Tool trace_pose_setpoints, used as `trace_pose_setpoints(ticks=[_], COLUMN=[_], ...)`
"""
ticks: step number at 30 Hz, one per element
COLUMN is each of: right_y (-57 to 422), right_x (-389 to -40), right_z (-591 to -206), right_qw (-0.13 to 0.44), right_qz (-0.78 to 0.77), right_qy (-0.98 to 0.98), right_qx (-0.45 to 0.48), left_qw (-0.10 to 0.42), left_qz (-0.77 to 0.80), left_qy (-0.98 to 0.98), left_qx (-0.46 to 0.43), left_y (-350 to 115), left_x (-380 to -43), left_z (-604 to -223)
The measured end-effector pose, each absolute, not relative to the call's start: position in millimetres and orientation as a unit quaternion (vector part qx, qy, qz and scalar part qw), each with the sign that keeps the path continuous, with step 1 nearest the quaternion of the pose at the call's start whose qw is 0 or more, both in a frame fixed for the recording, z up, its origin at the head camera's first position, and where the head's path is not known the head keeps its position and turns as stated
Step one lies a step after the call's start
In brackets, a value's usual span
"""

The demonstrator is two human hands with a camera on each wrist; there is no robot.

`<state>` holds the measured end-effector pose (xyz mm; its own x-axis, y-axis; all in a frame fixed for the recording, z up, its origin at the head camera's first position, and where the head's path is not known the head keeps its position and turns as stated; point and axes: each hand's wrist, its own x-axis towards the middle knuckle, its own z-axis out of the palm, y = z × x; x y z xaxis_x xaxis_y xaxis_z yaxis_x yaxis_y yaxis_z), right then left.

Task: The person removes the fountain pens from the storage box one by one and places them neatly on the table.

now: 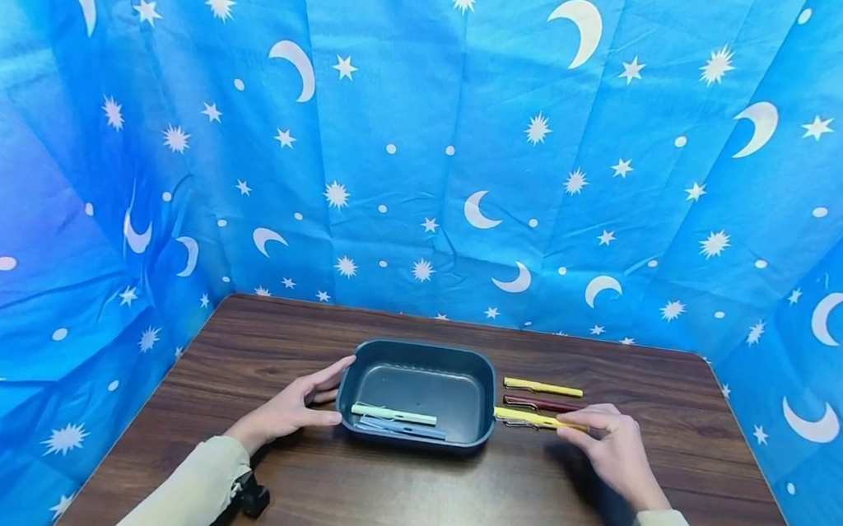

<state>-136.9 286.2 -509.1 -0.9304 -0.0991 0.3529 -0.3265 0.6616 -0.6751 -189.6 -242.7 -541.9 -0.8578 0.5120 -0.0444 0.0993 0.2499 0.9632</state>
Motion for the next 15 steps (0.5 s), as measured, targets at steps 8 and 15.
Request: trace_pose_setpoints(ticks=[8, 15], right_y=[295, 302], right_x=[-131, -129], right_z=[-522, -529], right_qw=[0.175, 0.182], right_qz=[0.372, 0.355], right_qy=[-0.903, -0.910], right_qx=[0.128, 0.115], left_qw=[0.178, 0.178], left_qz=[0.573, 0.574], left_qy=[0.775, 0.774], left_qx=[0.201, 0.201], left_y=[-243, -244], left_x=[-189, -189], left_z=[-543, -542])
